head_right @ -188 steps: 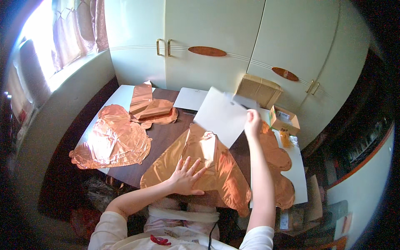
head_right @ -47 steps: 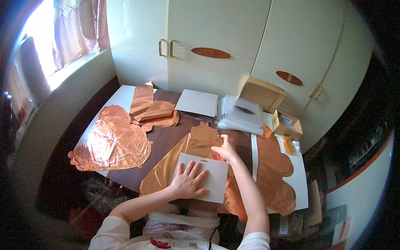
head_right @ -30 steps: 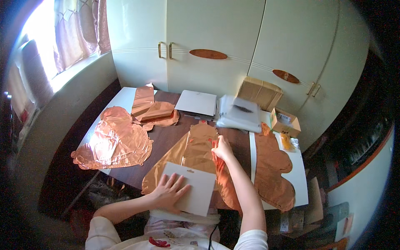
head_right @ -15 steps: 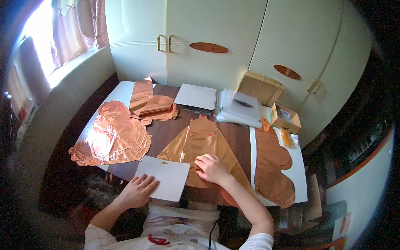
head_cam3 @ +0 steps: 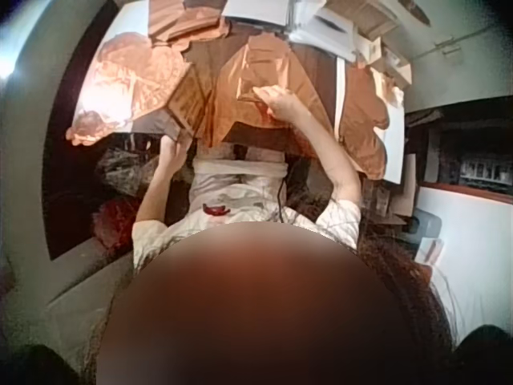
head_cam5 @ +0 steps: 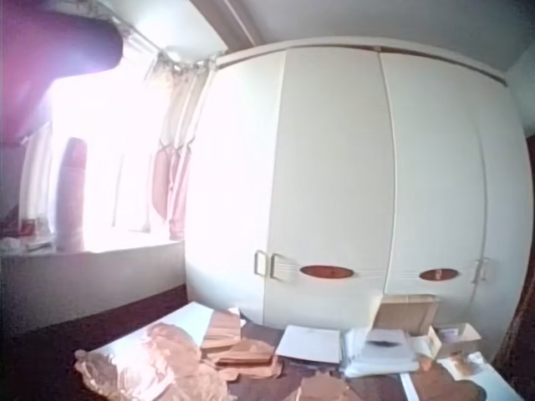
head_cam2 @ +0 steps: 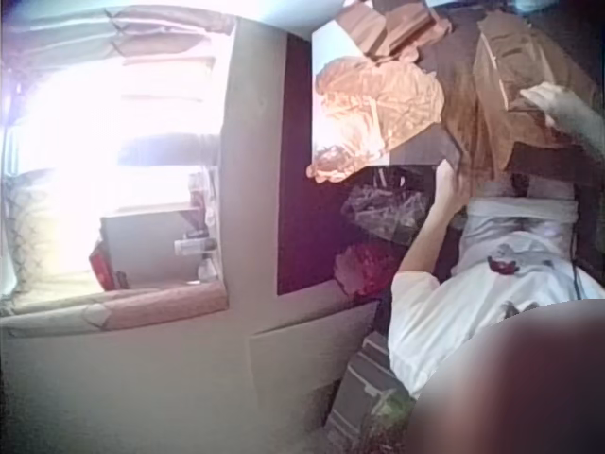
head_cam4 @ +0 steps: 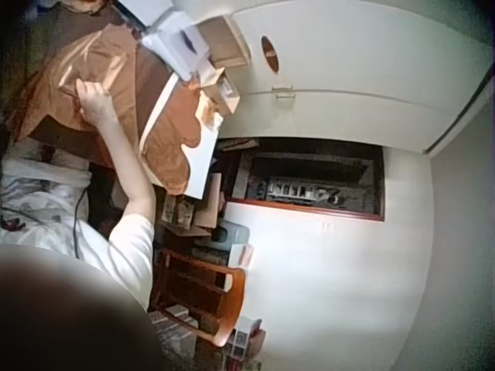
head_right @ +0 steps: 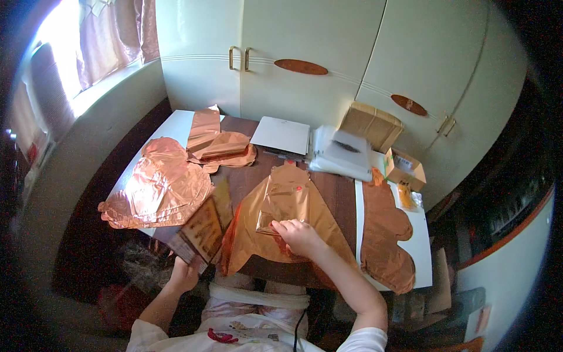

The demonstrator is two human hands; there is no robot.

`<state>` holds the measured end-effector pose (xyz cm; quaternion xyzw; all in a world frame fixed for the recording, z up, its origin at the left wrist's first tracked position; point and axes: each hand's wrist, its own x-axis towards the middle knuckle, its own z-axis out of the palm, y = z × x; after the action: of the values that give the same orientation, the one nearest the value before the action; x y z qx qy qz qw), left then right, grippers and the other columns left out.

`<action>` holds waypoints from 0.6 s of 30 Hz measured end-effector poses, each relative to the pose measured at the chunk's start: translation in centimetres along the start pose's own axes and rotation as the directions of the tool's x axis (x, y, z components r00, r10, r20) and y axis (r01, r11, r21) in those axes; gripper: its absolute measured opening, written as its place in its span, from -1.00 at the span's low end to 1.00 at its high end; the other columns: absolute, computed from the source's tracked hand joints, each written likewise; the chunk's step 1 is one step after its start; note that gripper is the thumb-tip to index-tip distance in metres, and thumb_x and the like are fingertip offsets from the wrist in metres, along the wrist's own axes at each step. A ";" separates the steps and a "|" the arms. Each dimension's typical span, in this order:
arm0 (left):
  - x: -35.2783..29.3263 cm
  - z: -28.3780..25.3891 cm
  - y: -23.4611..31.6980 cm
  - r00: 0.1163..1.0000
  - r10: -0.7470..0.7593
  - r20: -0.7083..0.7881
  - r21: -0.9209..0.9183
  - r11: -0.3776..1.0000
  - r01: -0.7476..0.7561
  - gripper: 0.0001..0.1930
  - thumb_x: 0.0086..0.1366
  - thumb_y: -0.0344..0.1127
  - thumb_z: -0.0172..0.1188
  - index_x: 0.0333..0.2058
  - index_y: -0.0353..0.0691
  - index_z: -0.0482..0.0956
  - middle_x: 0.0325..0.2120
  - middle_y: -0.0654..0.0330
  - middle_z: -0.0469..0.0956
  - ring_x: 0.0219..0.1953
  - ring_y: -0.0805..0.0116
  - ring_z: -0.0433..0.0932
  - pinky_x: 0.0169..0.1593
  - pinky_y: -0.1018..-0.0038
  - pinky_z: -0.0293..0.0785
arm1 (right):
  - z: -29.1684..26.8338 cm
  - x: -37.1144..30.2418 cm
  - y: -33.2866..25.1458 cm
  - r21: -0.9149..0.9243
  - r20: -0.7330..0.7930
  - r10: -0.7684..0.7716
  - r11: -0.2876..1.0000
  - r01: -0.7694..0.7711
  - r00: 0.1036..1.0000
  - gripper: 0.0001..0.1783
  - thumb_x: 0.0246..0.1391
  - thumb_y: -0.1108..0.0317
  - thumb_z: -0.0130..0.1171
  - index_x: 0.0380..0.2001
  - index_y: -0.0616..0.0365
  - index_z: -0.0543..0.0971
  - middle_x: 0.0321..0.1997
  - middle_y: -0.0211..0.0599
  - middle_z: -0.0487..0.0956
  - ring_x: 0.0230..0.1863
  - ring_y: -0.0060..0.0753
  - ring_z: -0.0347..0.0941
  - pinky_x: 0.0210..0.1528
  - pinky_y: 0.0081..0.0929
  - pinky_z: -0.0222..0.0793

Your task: Folding foil balloons and inserting them into cardboard packaging inserts.

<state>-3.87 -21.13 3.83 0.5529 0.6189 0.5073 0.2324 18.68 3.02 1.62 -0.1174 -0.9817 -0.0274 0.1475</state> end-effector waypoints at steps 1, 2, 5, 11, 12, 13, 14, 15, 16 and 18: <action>0.3 0.3 0.1 0.997 0.076 -0.005 0.086 0.993 -0.075 -0.69 0.22 -0.50 -0.11 -0.06 -0.40 0.38 -0.13 -0.10 0.45 -0.07 -0.04 0.44 -0.02 0.37 0.35 | 0.1 -0.1 0.0 -0.008 -0.024 0.007 1.000 -0.007 1.000 -0.57 -0.18 0.42 0.15 -0.13 0.21 0.44 -0.19 -0.28 0.53 -0.21 -0.34 0.50 -0.10 -0.47 0.43; 0.8 0.6 0.8 0.989 0.151 -0.004 0.172 0.974 -0.148 -0.63 0.19 -0.52 -0.09 0.00 -0.42 0.34 -0.05 -0.14 0.41 0.01 -0.06 0.40 0.05 0.34 0.33 | 0.2 -0.1 0.1 -0.012 -0.024 0.006 1.000 -0.007 1.000 -0.57 -0.18 0.42 0.15 -0.13 0.21 0.44 -0.19 -0.28 0.53 -0.21 -0.34 0.50 -0.10 -0.47 0.43; 0.9 0.1 1.8 0.913 0.402 -0.071 0.307 0.880 -0.363 -0.52 0.09 -0.50 0.02 0.04 -0.49 0.28 0.01 -0.22 0.34 0.08 -0.09 0.35 0.12 0.25 0.29 | 0.7 -0.1 0.1 -0.043 0.052 0.028 0.999 -0.026 0.998 -0.66 -0.17 0.38 0.15 -0.23 0.21 0.48 -0.23 -0.30 0.55 -0.23 -0.36 0.52 -0.12 -0.50 0.44; 0.8 0.7 3.6 0.900 0.425 0.095 0.361 0.828 -0.429 -0.40 -0.07 -0.52 0.00 0.05 -0.51 0.25 0.05 -0.20 0.30 0.13 -0.04 0.30 0.16 0.26 0.24 | 1.6 -0.8 -0.3 -0.118 -0.127 -0.003 0.993 -0.012 0.992 -0.83 -0.13 0.35 0.13 -0.43 0.20 0.52 -0.29 -0.28 0.58 -0.18 -0.41 0.53 -0.18 -0.56 0.47; 0.9 1.2 3.3 0.912 0.391 0.123 0.356 0.841 -0.408 -0.38 -0.10 -0.57 -0.04 0.07 -0.47 0.25 0.06 -0.19 0.29 0.14 -0.02 0.28 0.16 0.29 0.24 | 1.6 -0.9 -0.4 -0.125 -0.132 0.017 0.992 -0.034 0.991 -0.85 -0.11 0.36 0.11 -0.44 0.19 0.52 -0.29 -0.29 0.59 -0.19 -0.42 0.54 -0.20 -0.57 0.48; 0.9 1.6 2.5 0.934 0.340 0.110 0.309 0.881 -0.358 -0.36 -0.10 -0.60 -0.06 0.09 -0.44 0.24 0.06 -0.18 0.30 0.14 -0.02 0.28 0.16 0.29 0.24 | 1.8 -0.8 -0.4 -0.133 -0.139 0.036 0.990 -0.055 0.990 -0.86 -0.10 0.36 0.09 -0.46 0.18 0.52 -0.30 -0.30 0.59 -0.21 -0.44 0.55 -0.22 -0.58 0.49; 0.7 2.1 1.8 0.952 0.288 0.100 0.258 0.917 -0.305 -0.35 -0.11 -0.64 -0.08 0.11 -0.40 0.23 0.06 -0.17 0.30 0.14 -0.02 0.28 0.15 0.28 0.24 | 2.1 -0.7 -0.4 -0.153 -0.200 0.016 0.987 -0.048 0.980 -0.86 -0.09 0.35 0.05 -0.48 0.18 0.52 -0.40 -0.37 0.58 -0.33 -0.45 0.56 -0.33 -0.56 0.49; 0.5 2.6 1.5 0.977 0.209 0.048 0.169 0.962 -0.214 -0.41 0.00 -0.66 -0.11 0.11 -0.36 0.23 0.00 -0.17 0.35 0.08 0.02 0.36 0.11 0.35 0.28 | 2.0 -0.7 -0.4 -0.156 -0.201 0.020 0.986 -0.052 0.979 -0.86 -0.09 0.35 0.05 -0.48 0.18 0.52 -0.40 -0.37 0.58 -0.33 -0.45 0.56 -0.33 -0.56 0.49; 0.3 2.8 1.0 0.992 0.121 0.039 0.136 0.983 -0.126 -0.46 0.07 -0.63 -0.11 0.11 -0.36 0.24 -0.09 -0.14 0.40 -0.04 0.09 0.43 0.03 0.40 0.32 | 1.8 -0.8 -0.5 -0.182 -0.158 0.041 0.981 -0.070 0.987 -0.87 -0.09 0.35 0.05 -0.49 0.16 0.51 -0.43 -0.39 0.55 -0.39 -0.46 0.54 -0.39 -0.56 0.47; -0.1 3.5 -0.3 0.999 -0.008 -0.032 -0.071 0.997 0.006 -0.57 0.21 -0.55 -0.09 0.09 -0.37 0.27 -0.40 -0.02 0.42 -0.40 0.29 0.42 -0.23 0.48 0.38 | 1.1 -0.9 -1.1 -0.207 -0.116 0.062 0.975 -0.085 0.991 -0.87 -0.09 0.35 0.04 -0.50 0.15 0.51 -0.47 -0.40 0.53 -0.45 -0.47 0.51 -0.45 -0.56 0.44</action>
<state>-0.99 -19.83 2.23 0.5339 0.6062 0.5369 0.2434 18.92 1.88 0.26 -0.1670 -0.9588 -0.1322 0.1882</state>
